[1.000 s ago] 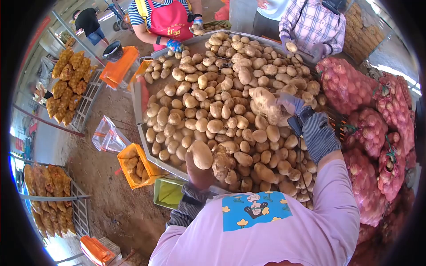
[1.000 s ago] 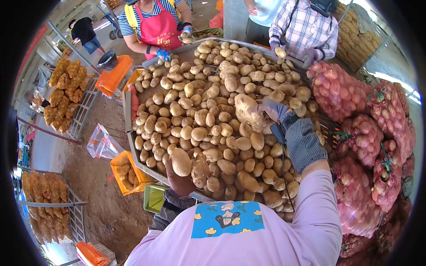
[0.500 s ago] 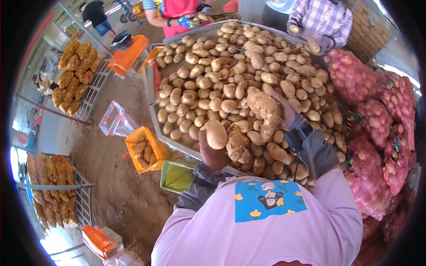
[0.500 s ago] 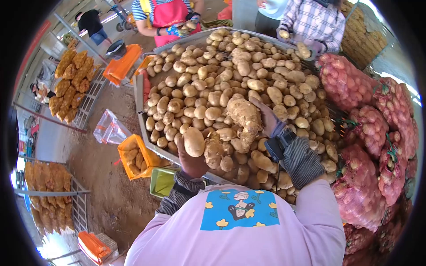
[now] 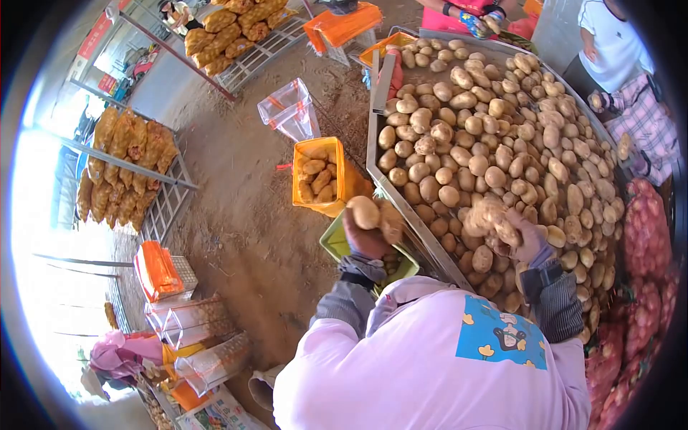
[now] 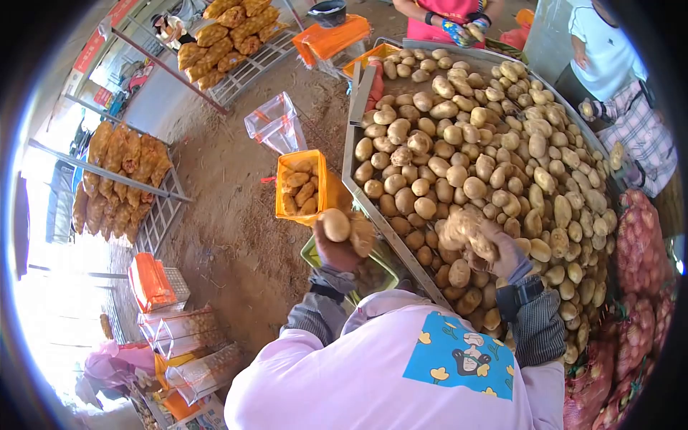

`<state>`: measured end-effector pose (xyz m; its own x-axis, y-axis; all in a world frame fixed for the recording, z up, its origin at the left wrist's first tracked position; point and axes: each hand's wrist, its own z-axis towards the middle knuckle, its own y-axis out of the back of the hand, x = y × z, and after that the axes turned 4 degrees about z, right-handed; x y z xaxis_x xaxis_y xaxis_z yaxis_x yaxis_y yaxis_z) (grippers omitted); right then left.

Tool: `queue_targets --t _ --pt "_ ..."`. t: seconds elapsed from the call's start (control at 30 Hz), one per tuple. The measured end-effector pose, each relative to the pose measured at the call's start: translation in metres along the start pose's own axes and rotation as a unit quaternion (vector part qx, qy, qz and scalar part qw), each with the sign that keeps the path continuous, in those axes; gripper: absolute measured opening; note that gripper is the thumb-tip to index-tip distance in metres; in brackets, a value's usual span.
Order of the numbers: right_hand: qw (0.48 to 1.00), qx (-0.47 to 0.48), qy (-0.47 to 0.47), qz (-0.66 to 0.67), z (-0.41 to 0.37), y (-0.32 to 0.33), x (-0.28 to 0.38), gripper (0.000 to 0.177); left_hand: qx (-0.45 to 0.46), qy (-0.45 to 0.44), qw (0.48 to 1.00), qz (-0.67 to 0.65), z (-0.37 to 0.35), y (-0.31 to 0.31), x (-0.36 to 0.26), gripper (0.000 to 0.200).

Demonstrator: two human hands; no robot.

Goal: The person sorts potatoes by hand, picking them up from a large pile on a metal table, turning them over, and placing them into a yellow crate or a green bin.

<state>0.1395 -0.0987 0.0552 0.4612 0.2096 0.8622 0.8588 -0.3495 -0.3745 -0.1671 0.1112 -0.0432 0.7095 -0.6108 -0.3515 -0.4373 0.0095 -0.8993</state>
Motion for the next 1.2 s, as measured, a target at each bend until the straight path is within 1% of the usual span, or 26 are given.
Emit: queue_targets --t 0.03,0.17,0.23,0.27,0.33,0.37,0.43,0.47,0.5,0.53,0.57,0.6,0.63,0.67,0.7,0.73,0.77,0.8,0.83,0.87,0.9,0.97,1.0,1.03,1.1,1.2 --pt "0.970 -0.063 -0.182 0.147 0.008 0.001 -0.002 0.037 0.037 -0.013 0.999 0.005 0.002 0.006 -0.019 0.079" --pt "0.985 -0.091 -0.138 0.051 0.029 0.000 -0.014 0.035 0.084 -0.034 0.996 -0.026 0.036 0.065 -0.080 0.074" --pt "0.983 -0.125 -0.135 0.009 0.028 -0.008 -0.008 0.026 -0.056 -0.111 0.988 0.092 0.056 0.079 -0.111 0.070" --pt "0.983 -0.125 -0.133 0.008 0.028 -0.007 -0.009 0.026 -0.054 -0.112 0.988 0.092 0.064 0.076 -0.125 0.070" --pt "0.980 -0.130 -0.149 -0.020 0.027 -0.004 -0.012 0.028 -0.232 -0.157 0.927 0.250 0.083 0.066 -0.149 0.059" --pt "0.980 -0.133 -0.148 -0.020 0.028 -0.004 -0.014 0.028 -0.230 -0.155 0.928 0.250 0.111 0.091 -0.163 0.059" --pt "0.980 -0.147 -0.131 -0.007 0.026 -0.003 -0.021 0.029 -0.338 -0.280 0.823 0.360 0.166 0.168 -0.174 0.048" --pt "0.980 -0.149 -0.134 -0.007 0.025 0.003 -0.029 0.029 -0.362 -0.263 0.807 0.386 0.166 0.171 -0.168 0.048" --pt "0.987 -0.114 -0.101 -0.057 0.027 0.011 -0.036 0.032 -0.385 -0.247 0.788 0.412 0.169 0.175 -0.162 0.047" --pt "0.989 -0.078 -0.066 -0.106 0.030 0.018 -0.041 0.035 -0.385 -0.133 0.809 0.425 0.171 0.178 -0.156 0.042" --pt "0.989 -0.079 -0.064 -0.105 0.031 0.009 -0.033 0.035 -0.298 -0.150 0.815 0.473 0.159 0.164 -0.134 0.025" --pt "0.984 -0.114 -0.101 -0.089 0.029 -0.011 -0.017 0.040 -0.213 -0.317 0.732 0.564 0.165 0.186 -0.095 0.012" --pt "0.976 -0.148 -0.139 -0.073 0.027 -0.024 -0.002 0.045 -0.073 -0.234 0.742 0.624 0.166 0.211 -0.076 0.013" --pt "0.976 -0.151 -0.141 -0.070 0.026 -0.029 0.009 0.045 -0.060 -0.170 0.822 0.539 0.114 0.108 -0.046 0.018" --pt "0.980 -0.110 -0.143 -0.082 0.025 -0.032 0.019 0.048 -0.091 -0.071 0.854 0.507 0.079 0.043 -0.023 0.037" --pt "0.982 -0.068 -0.145 -0.095 0.025 -0.035 0.023 0.051 -0.021 -0.019 0.865 0.501 0.062 0.025 -0.004 0.045" --pt "0.982 -0.067 -0.149 -0.095 0.026 -0.037 0.022 0.051 0.053 0.027 0.880 0.472 0.042 -0.002 0.007 0.053" --pt "0.991 -0.014 -0.123 -0.052 0.027 -0.038 0.020 0.053 0.127 0.071 0.886 0.439 0.026 -0.025 0.015 0.061" --pt "0.995 0.040 -0.095 -0.010 0.030 -0.040 0.020 0.054 0.188 0.130 0.918 0.324 0.017 -0.037 0.027 0.067" --pt "0.992 0.094 -0.076 -0.019 0.035 -0.046 0.022 0.053 0.245 0.186 0.930 0.202 0.010 -0.045 0.034 0.073" --pt "0.992 0.097 -0.077 -0.021 0.044 -0.053 0.018 0.053 0.245 0.184 0.930 0.202 0.005 -0.054 0.030 0.073" --pt "0.996 0.009 -0.035 -0.087 0.068 -0.069 0.007 0.049 0.204 0.276 0.927 0.150 -0.004 -0.063 0.017 0.074" --pt "0.992 0.013 0.002 -0.125 0.072 -0.079 0.011 0.044 0.157 0.321 0.931 0.072 0.000 -0.043 0.014 0.068" --pt "0.992 0.012 0.000 -0.122 0.071 -0.078 0.008 0.044 0.117 0.306 0.945 0.025 -0.001 -0.022 0.013 0.064" --pt "0.991 -0.007 -0.029 -0.129 0.069 -0.071 0.002 0.043 0.066 0.197 0.978 0.013 -0.005 -0.014 -0.004 0.061" --pt "0.986 0.000 -0.062 -0.152 0.053 -0.060 0.008 0.041 -0.083 0.104 0.989 -0.064 -0.002 0.028 -0.042 0.055"
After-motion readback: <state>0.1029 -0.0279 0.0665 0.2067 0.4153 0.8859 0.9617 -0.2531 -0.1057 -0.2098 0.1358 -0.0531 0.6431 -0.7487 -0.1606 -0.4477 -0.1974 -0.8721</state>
